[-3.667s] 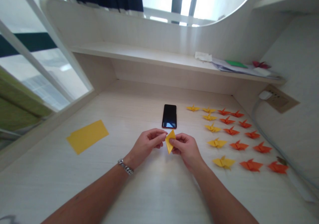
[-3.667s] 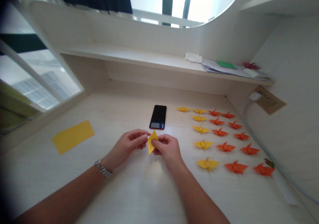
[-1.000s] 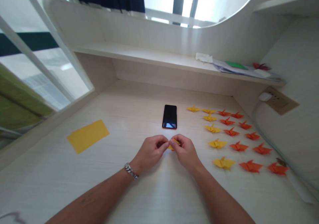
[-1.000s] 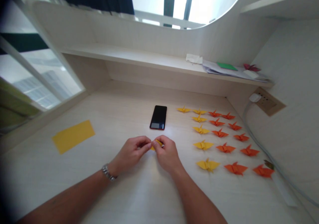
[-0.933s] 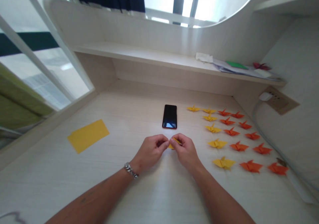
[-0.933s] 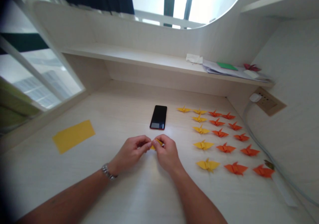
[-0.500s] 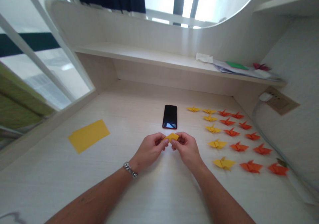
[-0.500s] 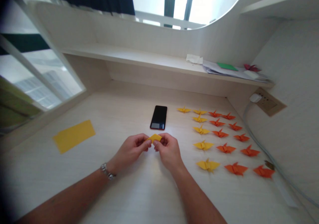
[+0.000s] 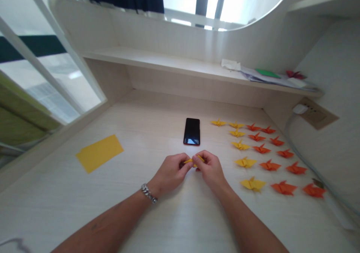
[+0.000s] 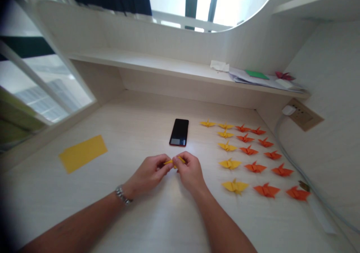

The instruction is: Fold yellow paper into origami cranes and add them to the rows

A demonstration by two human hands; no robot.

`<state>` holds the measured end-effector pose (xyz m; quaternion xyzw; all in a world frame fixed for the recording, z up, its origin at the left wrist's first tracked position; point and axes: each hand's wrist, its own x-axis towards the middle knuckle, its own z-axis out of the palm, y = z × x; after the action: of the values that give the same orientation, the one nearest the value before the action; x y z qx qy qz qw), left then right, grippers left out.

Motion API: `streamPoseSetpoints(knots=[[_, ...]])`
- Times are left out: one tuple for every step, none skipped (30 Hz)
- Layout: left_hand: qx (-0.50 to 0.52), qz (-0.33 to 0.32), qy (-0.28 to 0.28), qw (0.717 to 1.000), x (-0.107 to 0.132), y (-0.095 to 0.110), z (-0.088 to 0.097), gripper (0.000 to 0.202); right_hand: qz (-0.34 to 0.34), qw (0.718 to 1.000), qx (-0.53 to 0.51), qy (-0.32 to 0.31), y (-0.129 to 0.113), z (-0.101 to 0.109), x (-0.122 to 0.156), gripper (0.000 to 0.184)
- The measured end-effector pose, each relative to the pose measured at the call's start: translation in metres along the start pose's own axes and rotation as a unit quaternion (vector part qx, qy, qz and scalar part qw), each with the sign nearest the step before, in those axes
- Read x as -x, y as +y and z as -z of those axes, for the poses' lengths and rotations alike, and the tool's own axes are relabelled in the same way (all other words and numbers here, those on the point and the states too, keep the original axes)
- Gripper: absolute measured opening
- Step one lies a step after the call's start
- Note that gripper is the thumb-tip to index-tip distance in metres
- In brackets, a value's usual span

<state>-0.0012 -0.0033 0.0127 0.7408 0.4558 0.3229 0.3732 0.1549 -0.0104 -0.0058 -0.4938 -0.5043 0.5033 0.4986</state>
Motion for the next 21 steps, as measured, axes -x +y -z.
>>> streamPoseSetpoints(knots=[[0.028, 0.012, -0.008, 0.999, -0.001, -0.002, 0.001, 0.027, 0.004, 1.0, 0.001, 0.01, 0.0, 0.0, 0.0, 0.021], [0.066, 0.029, -0.014, 0.997, -0.002, -0.004, 0.002, 0.027, 0.004, 1.0, -0.004, 0.016, 0.0, 0.001, 0.0, 0.021], [0.103, 0.045, -0.012, 0.994, -0.003, -0.006, 0.003, 0.027, -0.002, 1.0, -0.012, 0.017, 0.0, 0.001, -0.001, 0.022], [0.127, 0.055, -0.006, 0.99, -0.004, -0.008, 0.004, 0.027, -0.011, 1.0, -0.021, 0.013, 0.0, 0.001, -0.001, 0.023], [0.138, 0.059, 0.002, 0.989, -0.005, -0.01, 0.005, 0.027, -0.02, 0.999, -0.027, 0.008, 0.0, 0.002, -0.002, 0.025], [0.139, 0.059, 0.009, 0.988, -0.006, -0.011, 0.006, 0.026, -0.027, 0.999, -0.031, 0.003, 0.0, 0.002, -0.002, 0.027], [0.136, 0.057, 0.015, 0.989, -0.006, -0.012, 0.008, 0.025, -0.031, 0.999, -0.033, -0.002, -0.001, 0.003, -0.002, 0.028], [0.133, 0.055, 0.019, 0.989, -0.007, -0.012, 0.008, 0.024, -0.031, 0.999, -0.033, -0.005, -0.001, 0.003, -0.002, 0.03], [0.135, 0.055, 0.023, 0.989, -0.007, -0.012, 0.009, 0.023, -0.029, 0.999, -0.034, -0.006, -0.002, 0.003, -0.002, 0.03], [0.141, 0.057, 0.028, 0.988, -0.008, -0.011, 0.009, 0.022, -0.028, 0.999, -0.038, -0.007, -0.004, 0.003, -0.001, 0.03], [0.153, 0.061, 0.035, 0.986, -0.008, -0.011, 0.009, 0.021, -0.03, 0.999, -0.045, -0.008, -0.005, 0.002, -0.001, 0.03], [0.168, 0.067, 0.045, 0.982, -0.009, -0.01, 0.009, 0.02, -0.035, 0.998, -0.058, -0.006, -0.007, 0.002, 0.0, 0.03], [0.186, 0.072, 0.057, 0.978, -0.009, -0.01, 0.009, 0.02, -0.045, 0.996, -0.077, -0.008, -0.008, 0.001, 0.001, 0.03], [0.204, 0.076, 0.07, 0.974, -0.01, -0.01, 0.008, 0.02, -0.058, 0.993, -0.099, -0.013, -0.009, 0.0, 0.002, 0.031], [0.224, 0.076, 0.082, 0.968, -0.01, -0.011, 0.007, 0.02, -0.068, 0.99, -0.121, -0.02, -0.011, -0.001, 0.003, 0.031], [0.246, 0.074, 0.094, 0.962, -0.011, -0.012, 0.006, 0.022, -0.075, 0.987, -0.143, -0.029, -0.011, -0.001, 0.003, 0.031], [0.268, 0.071, 0.103, 0.955, -0.011, -0.013, 0.006, 0.025, -0.079, 0.983, -0.162, -0.038, -0.012, -0.002, 0.004, 0.031], [0.289, 0.068, 0.111, 0.948, -0.011, -0.013, 0.005, 0.028, -0.08, 0.98, -0.177, -0.047, -0.012, -0.002, 0.004, 0.03], [0.305, 0.066, 0.116, 0.943, -0.011, -0.014, 0.005, 0.03, -0.078, 0.977, -0.188, -0.055, -0.012, -0.002, 0.005, 0.029], [0.315, 0.064, 0.118, 0.939, -0.011, -0.014, 0.005, 0.03, -0.073, 0.977, -0.193, -0.062, -0.012, -0.002, 0.005, 0.028], [0.318, 0.063, 0.12, 0.938, -0.01, -0.015, 0.004, 0.028, -0.065, 0.977, -0.192, -0.065, -0.011, -0.002, 0.005, 0.027]])
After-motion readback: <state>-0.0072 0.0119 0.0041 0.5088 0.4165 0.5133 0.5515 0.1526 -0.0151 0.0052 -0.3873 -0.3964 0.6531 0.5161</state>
